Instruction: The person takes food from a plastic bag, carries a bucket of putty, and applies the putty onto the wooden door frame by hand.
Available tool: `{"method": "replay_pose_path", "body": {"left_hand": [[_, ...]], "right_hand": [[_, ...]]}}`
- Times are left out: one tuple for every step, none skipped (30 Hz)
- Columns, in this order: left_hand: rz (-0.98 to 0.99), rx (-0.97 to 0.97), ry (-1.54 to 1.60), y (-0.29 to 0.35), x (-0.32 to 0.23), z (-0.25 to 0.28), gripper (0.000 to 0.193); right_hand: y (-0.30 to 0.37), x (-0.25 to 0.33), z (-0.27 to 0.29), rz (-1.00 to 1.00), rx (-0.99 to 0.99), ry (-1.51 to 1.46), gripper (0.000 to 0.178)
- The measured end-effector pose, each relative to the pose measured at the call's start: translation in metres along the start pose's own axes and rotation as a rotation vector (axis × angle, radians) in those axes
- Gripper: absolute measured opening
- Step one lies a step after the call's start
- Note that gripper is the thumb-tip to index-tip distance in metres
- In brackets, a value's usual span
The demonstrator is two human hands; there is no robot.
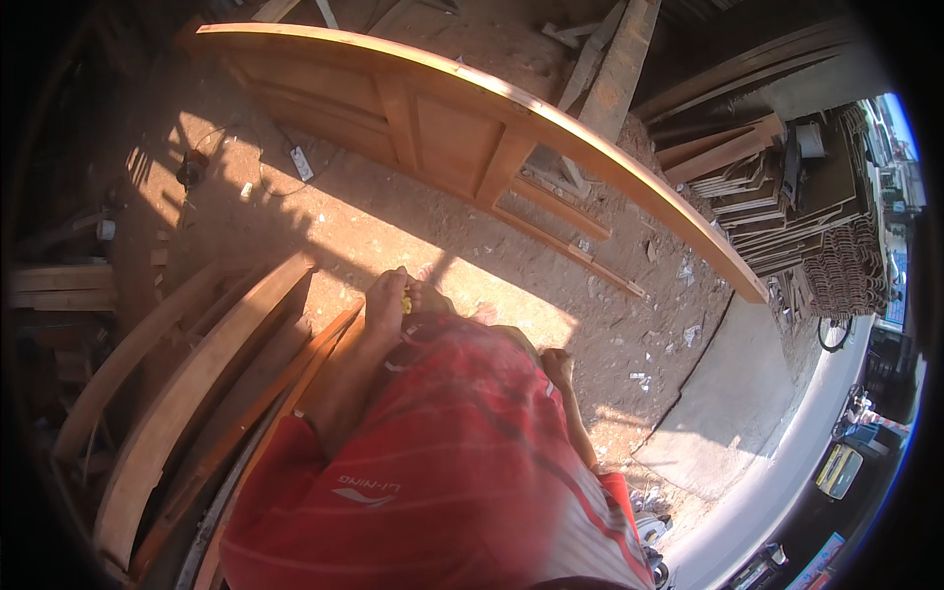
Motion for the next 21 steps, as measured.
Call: {"method": "replay_pose_path", "body": {"left_hand": [[0.002, -0.006, 0.012, -0.003, -0.001, 0.004, 0.032], [-0.004, -0.008, 0.012, -0.006, -0.002, 0.008, 0.033], [-0.009, -0.011, 0.010, -0.009, -0.003, 0.012, 0.033], [-0.003, -0.006, 0.015, -0.013, -0.004, 0.013, 0.033], [0.005, -0.005, 0.019, -0.017, -0.005, 0.014, 0.033], [0.014, -0.003, 0.024, -0.021, -0.005, 0.015, 0.033], [0.021, 0.002, 0.026, -0.023, -0.008, 0.014, 0.033], [0.024, -0.003, 0.028, -0.025, -0.011, 0.014, 0.033], [0.027, -0.008, 0.029, -0.027, -0.013, 0.013, 0.033], [0.032, -0.013, 0.037, -0.026, -0.014, 0.014, 0.033], [0.037, -0.027, 0.057, -0.027, -0.015, 0.018, 0.033], [0.041, -0.042, 0.077, -0.027, -0.015, 0.021, 0.032], [0.038, -0.059, 0.085, -0.026, -0.015, 0.023, 0.032], [0.054, -0.034, 0.095, -0.027, -0.018, 0.017, 0.032], [0.068, -0.011, 0.106, -0.028, -0.021, 0.012, 0.031], [0.056, -0.033, 0.109, -0.028, -0.026, 0.012, 0.031], [0.048, -0.026, 0.078, -0.027, -0.030, 0.006, 0.031], [0.044, -0.017, 0.045, -0.025, -0.032, 0.001, 0.030], [0.033, -0.032, 0.048, -0.025, -0.034, 0.001, 0.030], [0.016, -0.039, 0.041, -0.023, -0.034, 0.002, 0.030], [-0.001, -0.045, 0.033, -0.022, -0.035, 0.004, 0.030]], "right_hand": [[-0.002, 0.008, 0.002, -0.010, 0.004, 0.008, 0.042], [-0.004, 0.017, 0.003, -0.007, 0.010, 0.017, 0.042], [-0.006, 0.024, 0.004, -0.023, 0.015, 0.018, 0.041], [-0.005, 0.025, 0.006, -0.047, 0.012, 0.016, 0.040], [-0.004, 0.028, 0.007, -0.053, 0.011, 0.022, 0.040], [-0.005, 0.035, 0.007, 0.013, 0.028, 0.065, 0.039], [-0.004, 0.037, 0.007, 0.042, 0.037, 0.089, 0.039], [-0.005, 0.040, 0.007, 0.071, 0.045, 0.113, 0.039], [-0.005, 0.037, 0.009, 0.008, -0.014, 0.041, 0.039], [-0.005, 0.036, 0.011, -0.047, -0.063, -0.029, 0.040], [-0.005, 0.047, 0.012, -0.041, -0.053, -0.025, 0.040], [-0.004, 0.059, 0.016, -0.021, -0.044, 0.019, 0.038], [-0.002, 0.073, 0.019, 0.003, -0.031, 0.062, 0.037], [-0.004, 0.079, 0.017, 0.023, -0.022, 0.052, 0.037], [-0.001, 0.077, 0.020, -0.027, -0.041, 0.009, 0.037], [0.003, 0.073, 0.021, -0.082, -0.053, -0.029, 0.037], [0.002, 0.068, 0.020, -0.066, -0.041, -0.033, 0.037], [0.002, 0.059, 0.018, -0.049, -0.025, -0.003, 0.038], [-0.001, 0.055, 0.016, -0.029, -0.011, 0.028, 0.038], [-0.003, 0.060, 0.015, -0.010, 0.002, 0.025, 0.038], [-0.004, 0.062, 0.016, -0.028, 0.015, 0.016, 0.039]]}}
Point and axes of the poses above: each hand's wrist, its own y-axis away from the middle knuckle, its own z-axis out of the back of the hand, x = y × z, the point moved 7 cm from there along -y, towards the middle knuckle, and after that the axes turned 13 degrees about z, right-handed, at the moved point
